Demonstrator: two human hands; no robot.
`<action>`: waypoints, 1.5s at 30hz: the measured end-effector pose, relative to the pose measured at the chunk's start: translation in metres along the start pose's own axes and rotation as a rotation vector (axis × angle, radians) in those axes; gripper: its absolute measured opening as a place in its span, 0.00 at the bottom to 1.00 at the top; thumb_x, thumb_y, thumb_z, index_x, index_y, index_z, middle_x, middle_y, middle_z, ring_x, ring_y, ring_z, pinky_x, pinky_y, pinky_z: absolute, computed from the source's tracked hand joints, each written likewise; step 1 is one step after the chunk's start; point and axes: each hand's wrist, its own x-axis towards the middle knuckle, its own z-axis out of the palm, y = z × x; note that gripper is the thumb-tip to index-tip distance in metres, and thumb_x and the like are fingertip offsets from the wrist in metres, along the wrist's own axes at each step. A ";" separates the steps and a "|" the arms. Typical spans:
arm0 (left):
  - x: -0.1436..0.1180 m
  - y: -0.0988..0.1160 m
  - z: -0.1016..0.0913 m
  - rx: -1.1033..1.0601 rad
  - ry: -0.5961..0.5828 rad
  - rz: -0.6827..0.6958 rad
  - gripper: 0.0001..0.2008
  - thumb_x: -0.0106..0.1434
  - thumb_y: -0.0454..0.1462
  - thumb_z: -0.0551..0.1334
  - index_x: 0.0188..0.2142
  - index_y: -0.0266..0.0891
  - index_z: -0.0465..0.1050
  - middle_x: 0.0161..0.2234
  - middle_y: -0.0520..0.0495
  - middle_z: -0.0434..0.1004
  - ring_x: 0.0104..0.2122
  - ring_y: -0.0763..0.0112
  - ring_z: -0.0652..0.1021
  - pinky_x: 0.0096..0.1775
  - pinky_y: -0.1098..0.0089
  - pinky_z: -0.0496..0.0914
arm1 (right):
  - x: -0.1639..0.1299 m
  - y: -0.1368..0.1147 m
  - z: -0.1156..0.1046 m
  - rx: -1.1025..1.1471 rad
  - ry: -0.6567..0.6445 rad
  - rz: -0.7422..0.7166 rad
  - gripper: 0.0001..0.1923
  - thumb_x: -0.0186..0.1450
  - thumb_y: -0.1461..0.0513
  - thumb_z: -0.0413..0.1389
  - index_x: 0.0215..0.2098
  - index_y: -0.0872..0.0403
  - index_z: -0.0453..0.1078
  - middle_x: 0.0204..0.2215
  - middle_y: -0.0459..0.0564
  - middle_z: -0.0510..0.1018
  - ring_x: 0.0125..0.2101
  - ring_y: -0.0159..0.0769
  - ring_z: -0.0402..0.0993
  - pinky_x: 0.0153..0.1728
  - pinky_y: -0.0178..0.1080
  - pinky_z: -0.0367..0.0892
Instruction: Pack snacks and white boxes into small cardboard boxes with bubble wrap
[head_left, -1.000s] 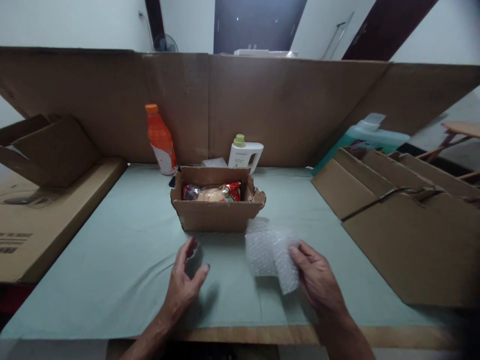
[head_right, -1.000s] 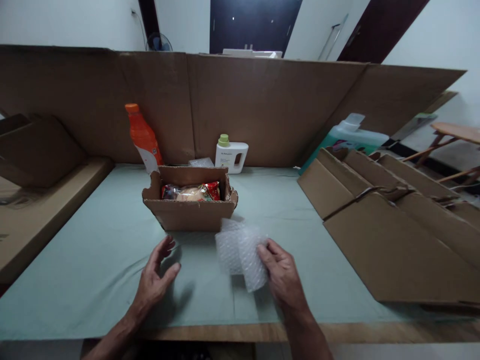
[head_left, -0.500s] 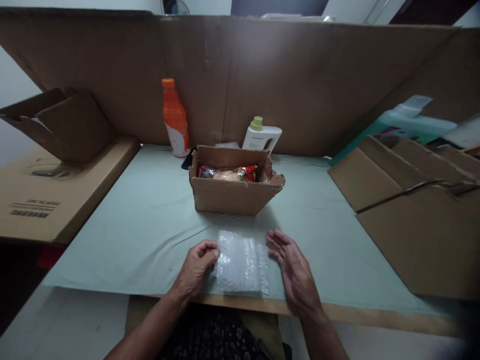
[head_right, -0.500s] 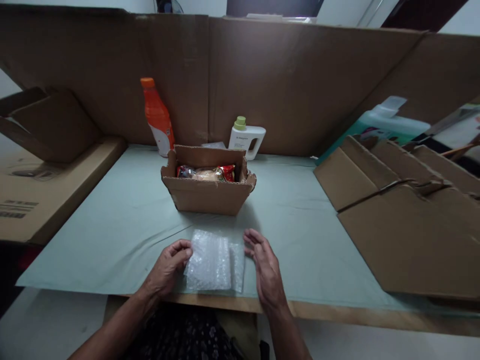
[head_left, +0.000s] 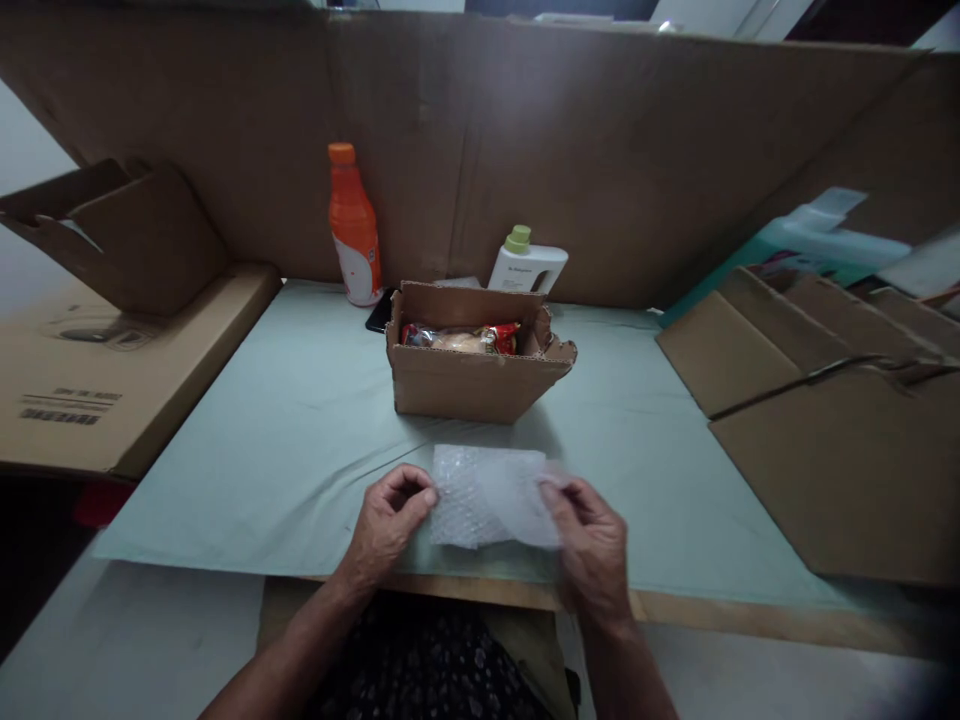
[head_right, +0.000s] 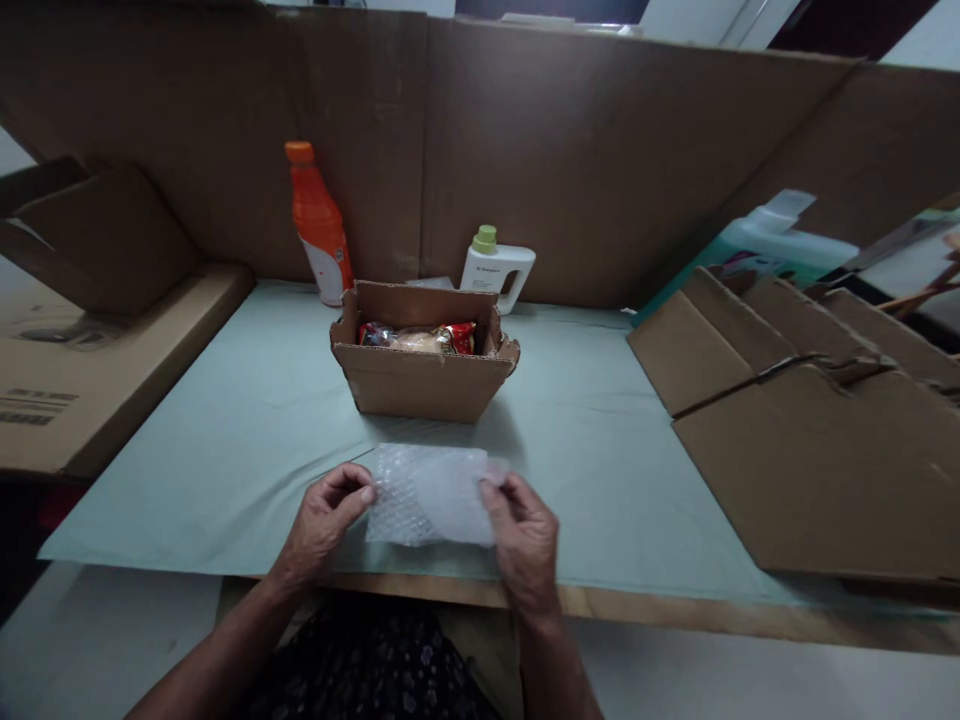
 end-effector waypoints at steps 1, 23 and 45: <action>0.003 -0.002 -0.006 0.027 0.035 0.011 0.11 0.53 0.44 0.67 0.28 0.39 0.71 0.26 0.52 0.71 0.28 0.72 0.69 0.32 0.73 0.65 | 0.008 -0.001 -0.010 -0.005 0.066 0.004 0.15 0.61 0.50 0.64 0.37 0.53 0.79 0.34 0.51 0.83 0.31 0.37 0.77 0.31 0.37 0.72; 0.019 -0.034 -0.040 0.677 -0.049 0.075 0.32 0.60 0.42 0.63 0.64 0.40 0.64 0.30 0.52 0.75 0.27 0.68 0.73 0.33 0.68 0.66 | 0.054 0.037 -0.067 -0.820 0.290 -0.450 0.20 0.69 0.50 0.52 0.46 0.55 0.77 0.42 0.60 0.81 0.46 0.54 0.75 0.53 0.58 0.63; -0.008 0.020 -0.075 0.778 -0.363 0.339 0.06 0.60 0.43 0.67 0.30 0.44 0.78 0.69 0.43 0.58 0.69 0.48 0.58 0.65 0.46 0.58 | -0.032 -0.033 -0.013 -0.149 -0.085 -0.369 0.03 0.65 0.61 0.61 0.38 0.48 0.73 0.32 0.48 0.81 0.34 0.39 0.80 0.34 0.39 0.76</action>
